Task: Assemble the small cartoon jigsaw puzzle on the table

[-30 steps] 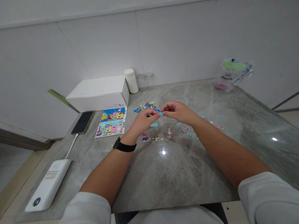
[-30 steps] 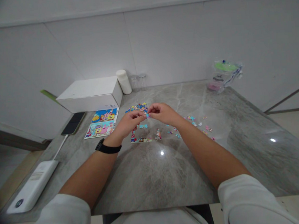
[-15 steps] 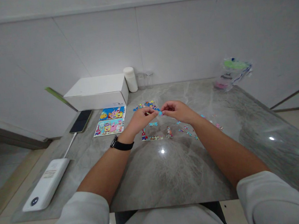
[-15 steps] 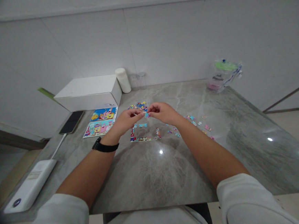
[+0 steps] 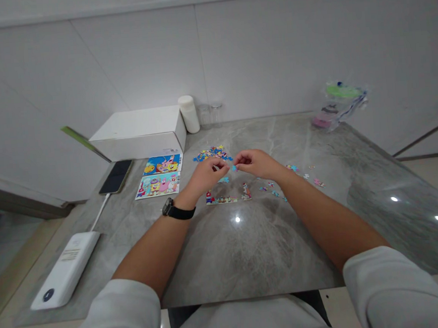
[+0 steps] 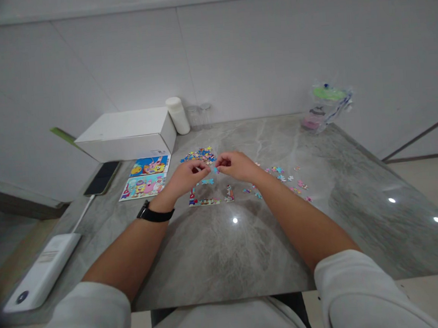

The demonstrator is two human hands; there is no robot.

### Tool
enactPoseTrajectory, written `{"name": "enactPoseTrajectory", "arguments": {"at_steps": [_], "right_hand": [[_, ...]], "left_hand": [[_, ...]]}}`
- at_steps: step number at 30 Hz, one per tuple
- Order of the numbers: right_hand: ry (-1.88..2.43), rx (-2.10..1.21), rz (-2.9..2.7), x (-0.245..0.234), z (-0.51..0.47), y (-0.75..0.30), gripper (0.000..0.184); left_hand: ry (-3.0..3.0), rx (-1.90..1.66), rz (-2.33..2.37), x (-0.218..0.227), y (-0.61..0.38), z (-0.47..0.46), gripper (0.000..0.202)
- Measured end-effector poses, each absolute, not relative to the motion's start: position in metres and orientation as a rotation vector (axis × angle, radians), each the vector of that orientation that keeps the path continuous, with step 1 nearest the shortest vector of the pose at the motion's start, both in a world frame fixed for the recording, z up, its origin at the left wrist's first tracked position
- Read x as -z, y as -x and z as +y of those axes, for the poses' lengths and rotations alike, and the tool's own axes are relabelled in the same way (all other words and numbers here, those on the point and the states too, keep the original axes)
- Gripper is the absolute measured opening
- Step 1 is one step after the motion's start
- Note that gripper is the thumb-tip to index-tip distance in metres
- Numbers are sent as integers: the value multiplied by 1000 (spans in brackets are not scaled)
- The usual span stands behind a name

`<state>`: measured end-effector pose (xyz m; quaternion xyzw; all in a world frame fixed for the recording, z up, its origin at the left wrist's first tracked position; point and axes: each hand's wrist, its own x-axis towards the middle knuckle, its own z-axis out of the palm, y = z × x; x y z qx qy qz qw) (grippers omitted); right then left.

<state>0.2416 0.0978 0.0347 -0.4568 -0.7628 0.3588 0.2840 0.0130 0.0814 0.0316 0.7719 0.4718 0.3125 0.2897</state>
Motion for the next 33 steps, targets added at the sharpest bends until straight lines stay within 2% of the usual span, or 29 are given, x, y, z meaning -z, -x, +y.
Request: {"name": "enactPoseTrajectory", "arguments": {"at_steps": [6,14,33], "right_hand": [[1486,-682,-2279,-10,100,-235,15],[1627,-440,-2455,2,97,-227,19],[1633,-409,-2532,-2,93,-226,18]], "left_hand": [[-2342,-701,1401,-20,-1,90,15],[-2548,-382,1423,-3,-1,91,18],[-2643,-316,1357,7,-3,92,22]]}}
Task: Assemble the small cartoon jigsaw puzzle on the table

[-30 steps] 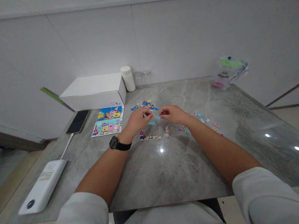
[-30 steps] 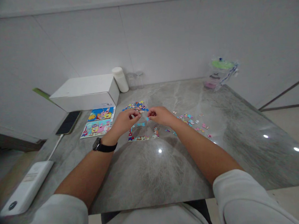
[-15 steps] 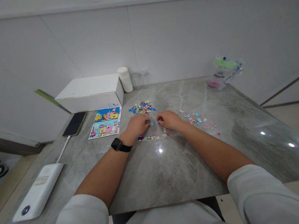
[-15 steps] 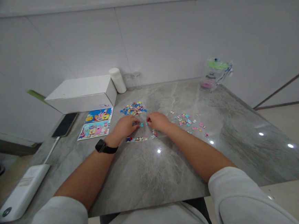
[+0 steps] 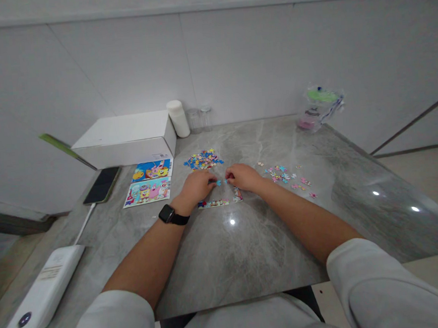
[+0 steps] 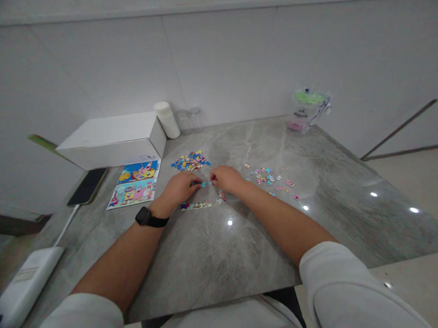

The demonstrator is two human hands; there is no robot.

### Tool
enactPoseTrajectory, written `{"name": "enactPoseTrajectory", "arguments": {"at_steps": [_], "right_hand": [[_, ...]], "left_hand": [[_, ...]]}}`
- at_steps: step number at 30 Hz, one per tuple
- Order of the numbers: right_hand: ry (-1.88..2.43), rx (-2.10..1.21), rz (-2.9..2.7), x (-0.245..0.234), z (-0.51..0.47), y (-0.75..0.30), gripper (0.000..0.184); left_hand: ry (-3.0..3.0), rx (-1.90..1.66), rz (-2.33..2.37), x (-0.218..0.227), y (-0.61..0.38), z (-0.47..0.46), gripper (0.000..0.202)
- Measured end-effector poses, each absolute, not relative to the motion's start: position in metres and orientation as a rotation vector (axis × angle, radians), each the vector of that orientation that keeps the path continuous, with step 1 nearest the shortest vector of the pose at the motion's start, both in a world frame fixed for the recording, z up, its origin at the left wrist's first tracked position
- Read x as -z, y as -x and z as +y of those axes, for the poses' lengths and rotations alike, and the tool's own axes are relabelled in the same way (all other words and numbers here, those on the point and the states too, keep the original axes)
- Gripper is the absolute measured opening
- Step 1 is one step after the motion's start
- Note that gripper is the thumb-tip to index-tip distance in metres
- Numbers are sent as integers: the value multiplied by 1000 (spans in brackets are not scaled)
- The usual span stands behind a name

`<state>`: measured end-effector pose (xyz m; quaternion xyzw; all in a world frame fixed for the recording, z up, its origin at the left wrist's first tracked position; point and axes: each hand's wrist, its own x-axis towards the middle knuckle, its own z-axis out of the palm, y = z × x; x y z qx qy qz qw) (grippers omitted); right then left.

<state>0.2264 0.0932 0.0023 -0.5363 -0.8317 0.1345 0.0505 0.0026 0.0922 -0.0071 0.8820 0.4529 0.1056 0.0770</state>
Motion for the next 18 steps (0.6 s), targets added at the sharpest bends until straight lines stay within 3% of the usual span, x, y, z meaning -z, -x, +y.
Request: {"name": "enactPoseTrajectory", "arguments": {"at_steps": [10,18], "right_hand": [[1615,-396,-2440,-11,100,-238,16],[1653,-303,-2110,-65,107,-288,16]], "left_hand": [[-2603,-404,1401,-4,-1,92,21],[-2542,-659,1345,-13,-5,88,21]]}}
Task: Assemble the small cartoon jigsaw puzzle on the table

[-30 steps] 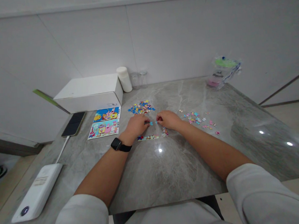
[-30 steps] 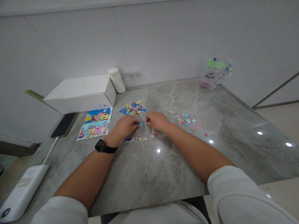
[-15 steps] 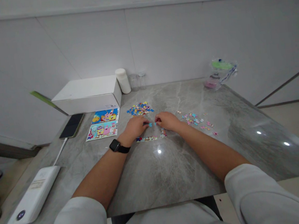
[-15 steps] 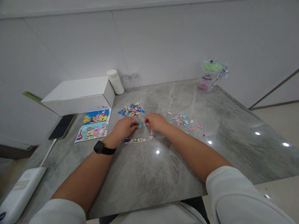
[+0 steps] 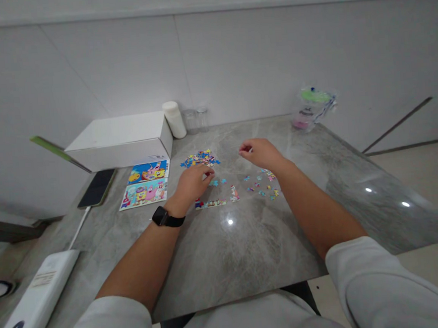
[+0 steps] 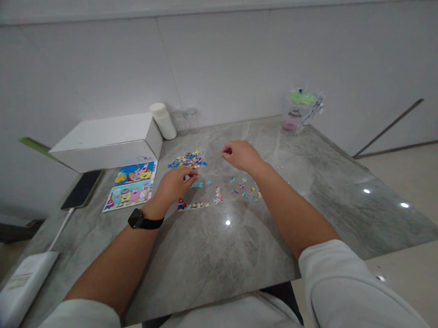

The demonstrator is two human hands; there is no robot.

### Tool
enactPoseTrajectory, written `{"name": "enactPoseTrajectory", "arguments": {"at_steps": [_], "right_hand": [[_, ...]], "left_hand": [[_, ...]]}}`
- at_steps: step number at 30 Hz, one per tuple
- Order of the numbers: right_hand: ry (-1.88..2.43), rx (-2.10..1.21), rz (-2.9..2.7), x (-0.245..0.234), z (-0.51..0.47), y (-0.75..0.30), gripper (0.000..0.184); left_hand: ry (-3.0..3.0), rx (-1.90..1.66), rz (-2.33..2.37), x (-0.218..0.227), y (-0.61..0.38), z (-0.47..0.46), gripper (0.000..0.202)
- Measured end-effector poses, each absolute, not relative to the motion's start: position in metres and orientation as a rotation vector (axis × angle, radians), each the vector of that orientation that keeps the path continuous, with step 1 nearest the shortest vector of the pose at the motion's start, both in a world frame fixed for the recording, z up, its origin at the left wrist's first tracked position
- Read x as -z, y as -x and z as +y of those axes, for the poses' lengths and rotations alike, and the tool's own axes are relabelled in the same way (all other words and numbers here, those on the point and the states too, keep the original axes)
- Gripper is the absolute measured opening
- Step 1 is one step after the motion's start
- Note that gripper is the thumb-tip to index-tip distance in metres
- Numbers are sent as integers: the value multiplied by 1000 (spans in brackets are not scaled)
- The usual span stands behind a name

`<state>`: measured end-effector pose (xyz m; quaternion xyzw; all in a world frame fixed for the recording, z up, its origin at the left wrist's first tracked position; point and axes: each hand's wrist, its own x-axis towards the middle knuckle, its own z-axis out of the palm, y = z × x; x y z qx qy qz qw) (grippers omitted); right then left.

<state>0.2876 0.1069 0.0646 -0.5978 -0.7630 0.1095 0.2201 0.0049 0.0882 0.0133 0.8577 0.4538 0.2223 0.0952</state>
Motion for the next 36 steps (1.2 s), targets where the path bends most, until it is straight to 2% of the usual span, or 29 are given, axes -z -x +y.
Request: {"name": "enactPoseTrajectory", "arguments": {"at_steps": [6,9,13,17,27,36], "right_hand": [[1762,-209,-1921,-81,115,-339,10],[1934,-180,-1982,-68,123,-346,9],[2239,-229,-2113,-45,129,-338,18],[2337,-250,-2205,-27,131,-329,24],[2231,-271,-2227,-17,138,-333,29],[1580,-834,-2142,-28,135,-308,20]], "left_hand": [[-2554,-677,1337,-13,-5,88,23],[-2566,-679,1343,-10,-6,88,23],[-2583,-663,1342,-7,-5,90,23],[-2583,-673,1340,-7,-5,90,23],[-2575,-709,1327,-9,-6,89,22],[-2439,-792,1276,-15,-11,86,21]]}}
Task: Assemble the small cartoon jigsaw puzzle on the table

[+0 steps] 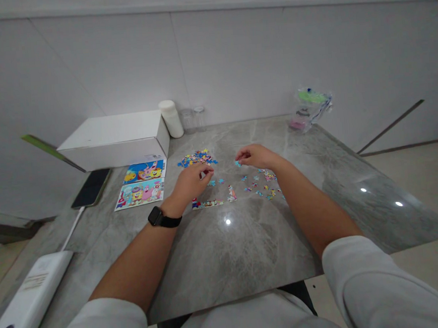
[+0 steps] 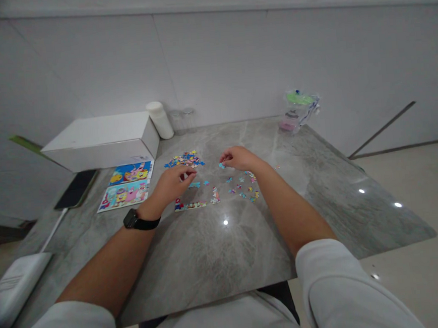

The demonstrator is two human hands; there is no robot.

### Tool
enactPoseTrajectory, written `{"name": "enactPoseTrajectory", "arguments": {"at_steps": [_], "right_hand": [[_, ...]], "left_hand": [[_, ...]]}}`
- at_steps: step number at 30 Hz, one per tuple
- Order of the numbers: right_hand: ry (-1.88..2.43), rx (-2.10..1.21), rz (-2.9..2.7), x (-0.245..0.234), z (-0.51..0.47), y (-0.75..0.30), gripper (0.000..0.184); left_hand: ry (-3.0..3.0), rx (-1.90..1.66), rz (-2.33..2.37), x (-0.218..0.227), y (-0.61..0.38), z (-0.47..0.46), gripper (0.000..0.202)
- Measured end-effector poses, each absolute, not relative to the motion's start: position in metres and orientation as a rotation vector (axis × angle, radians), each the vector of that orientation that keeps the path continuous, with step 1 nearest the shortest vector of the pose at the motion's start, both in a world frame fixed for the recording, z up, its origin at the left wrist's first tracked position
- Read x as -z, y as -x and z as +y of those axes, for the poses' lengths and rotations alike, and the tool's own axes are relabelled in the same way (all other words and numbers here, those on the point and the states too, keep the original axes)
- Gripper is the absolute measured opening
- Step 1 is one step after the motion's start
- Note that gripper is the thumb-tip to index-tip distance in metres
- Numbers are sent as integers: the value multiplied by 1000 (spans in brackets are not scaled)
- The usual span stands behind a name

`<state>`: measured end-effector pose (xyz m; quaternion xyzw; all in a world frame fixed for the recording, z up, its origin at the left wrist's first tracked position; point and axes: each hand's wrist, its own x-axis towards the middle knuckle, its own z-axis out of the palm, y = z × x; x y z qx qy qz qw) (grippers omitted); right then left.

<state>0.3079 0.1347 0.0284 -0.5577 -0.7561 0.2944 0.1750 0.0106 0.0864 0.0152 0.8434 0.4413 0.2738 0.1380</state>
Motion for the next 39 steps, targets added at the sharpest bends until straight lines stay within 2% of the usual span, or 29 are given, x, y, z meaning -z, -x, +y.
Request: {"name": "enactPoseTrajectory", "arguments": {"at_steps": [5,9,14,22,29,39], "right_hand": [[1338,-1004,-2128,-44,111,-280,18],[1292,-972,-2173,-55,92,-262,15],[1241,-946,-2189,-61,83,-253,12],[1242,-899,-2019,-61,88,-254,17],[1212,-1007,-2083,-60,84,-245,29],[1224,-1093,-1945,-57,86,-244,30]], "left_hand": [[-2204,-832,1203,-25,-19,80,24],[-2045,-814,1146,-27,-25,76,33],[-1996,-772,1139,-26,-27,76,30],[-1842,-915,1156,-32,-19,79,32],[-1766,-987,1104,-32,-19,80,40],[-1814,-945,1107,-31,-19,80,30]]}}
